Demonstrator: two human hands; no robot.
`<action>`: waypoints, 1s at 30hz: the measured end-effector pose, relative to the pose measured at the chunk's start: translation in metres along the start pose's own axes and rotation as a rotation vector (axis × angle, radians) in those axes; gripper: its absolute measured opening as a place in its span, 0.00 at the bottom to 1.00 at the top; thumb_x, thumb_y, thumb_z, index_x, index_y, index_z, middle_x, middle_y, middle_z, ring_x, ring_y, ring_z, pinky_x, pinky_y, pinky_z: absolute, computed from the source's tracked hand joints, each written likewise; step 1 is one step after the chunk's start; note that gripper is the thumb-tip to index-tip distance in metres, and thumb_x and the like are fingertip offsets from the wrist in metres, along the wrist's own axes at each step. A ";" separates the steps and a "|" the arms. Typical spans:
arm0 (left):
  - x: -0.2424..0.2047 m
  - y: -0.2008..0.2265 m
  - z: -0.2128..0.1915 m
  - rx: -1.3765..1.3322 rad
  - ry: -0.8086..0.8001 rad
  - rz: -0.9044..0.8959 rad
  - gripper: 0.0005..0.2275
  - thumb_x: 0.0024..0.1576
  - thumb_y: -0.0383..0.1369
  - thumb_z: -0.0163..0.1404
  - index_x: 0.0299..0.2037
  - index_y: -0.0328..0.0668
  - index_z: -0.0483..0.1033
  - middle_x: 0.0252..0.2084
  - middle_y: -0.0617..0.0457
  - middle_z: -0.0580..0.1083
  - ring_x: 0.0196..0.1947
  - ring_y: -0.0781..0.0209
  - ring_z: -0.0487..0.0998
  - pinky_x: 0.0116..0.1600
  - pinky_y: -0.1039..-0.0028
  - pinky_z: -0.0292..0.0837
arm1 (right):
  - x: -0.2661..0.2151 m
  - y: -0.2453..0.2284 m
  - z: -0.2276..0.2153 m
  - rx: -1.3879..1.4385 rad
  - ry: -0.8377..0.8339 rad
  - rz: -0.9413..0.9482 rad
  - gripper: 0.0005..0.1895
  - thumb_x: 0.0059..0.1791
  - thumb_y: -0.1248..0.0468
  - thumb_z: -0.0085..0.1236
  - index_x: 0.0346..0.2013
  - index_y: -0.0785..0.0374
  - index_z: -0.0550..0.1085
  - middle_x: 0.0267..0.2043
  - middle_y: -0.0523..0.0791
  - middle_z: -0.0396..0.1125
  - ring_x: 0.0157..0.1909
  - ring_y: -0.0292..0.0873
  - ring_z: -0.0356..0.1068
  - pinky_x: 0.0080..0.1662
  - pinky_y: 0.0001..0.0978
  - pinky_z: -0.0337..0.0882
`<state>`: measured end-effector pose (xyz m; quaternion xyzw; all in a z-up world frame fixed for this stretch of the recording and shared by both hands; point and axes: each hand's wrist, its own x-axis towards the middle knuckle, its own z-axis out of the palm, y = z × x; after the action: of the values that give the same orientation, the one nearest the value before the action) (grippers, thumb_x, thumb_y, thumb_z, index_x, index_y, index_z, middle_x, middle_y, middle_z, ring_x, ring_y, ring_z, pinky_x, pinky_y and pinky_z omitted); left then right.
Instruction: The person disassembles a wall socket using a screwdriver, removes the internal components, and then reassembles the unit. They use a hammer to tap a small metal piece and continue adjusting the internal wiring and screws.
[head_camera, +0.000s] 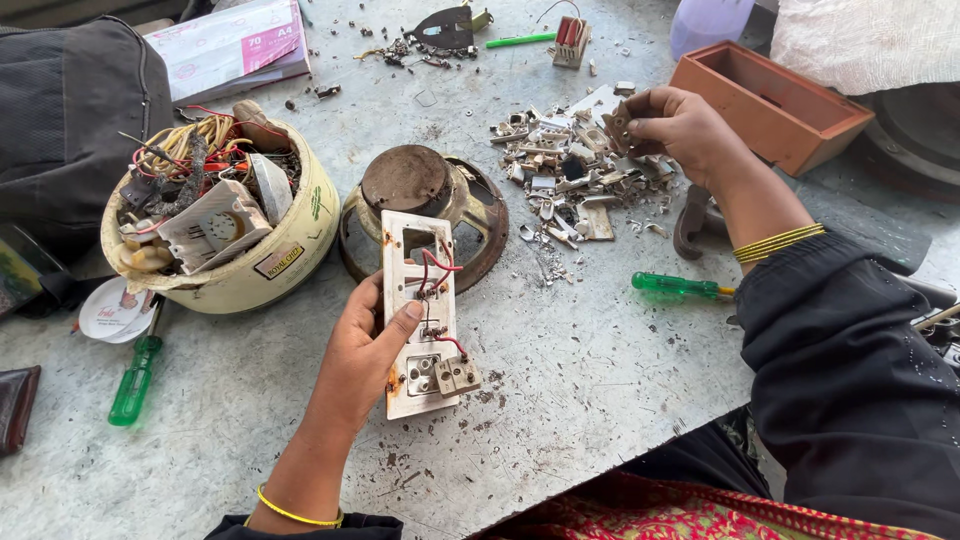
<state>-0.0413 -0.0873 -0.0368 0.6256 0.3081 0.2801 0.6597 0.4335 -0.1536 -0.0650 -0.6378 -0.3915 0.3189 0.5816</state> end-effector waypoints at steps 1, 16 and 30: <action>0.000 0.000 0.000 0.008 0.003 -0.003 0.22 0.60 0.32 0.51 0.65 0.33 0.66 0.51 0.49 0.79 0.48 0.68 0.79 0.50 0.76 0.77 | 0.000 -0.002 0.001 -0.002 0.007 0.020 0.15 0.52 0.74 0.55 0.54 0.69 0.73 0.47 0.47 0.74 0.44 0.40 0.76 0.47 0.33 0.79; 0.005 -0.012 -0.004 0.007 0.054 -0.034 0.20 0.60 0.29 0.52 0.62 0.32 0.68 0.51 0.48 0.78 0.47 0.64 0.78 0.50 0.72 0.75 | -0.016 -0.010 0.009 -1.163 0.273 -0.332 0.19 0.56 0.55 0.58 0.57 0.62 0.75 0.55 0.58 0.71 0.56 0.62 0.70 0.56 0.50 0.67; 0.003 -0.018 -0.003 -0.025 -0.011 0.010 0.23 0.59 0.24 0.50 0.66 0.35 0.62 0.54 0.49 0.76 0.50 0.66 0.78 0.52 0.72 0.76 | -0.026 -0.011 -0.067 -1.461 0.609 -0.087 0.27 0.44 0.53 0.66 0.57 0.54 0.76 0.49 0.56 0.73 0.54 0.59 0.71 0.54 0.57 0.65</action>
<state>-0.0418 -0.0840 -0.0551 0.6205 0.2979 0.2835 0.6677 0.4771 -0.2086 -0.0474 -0.9014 -0.3501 -0.2304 0.1090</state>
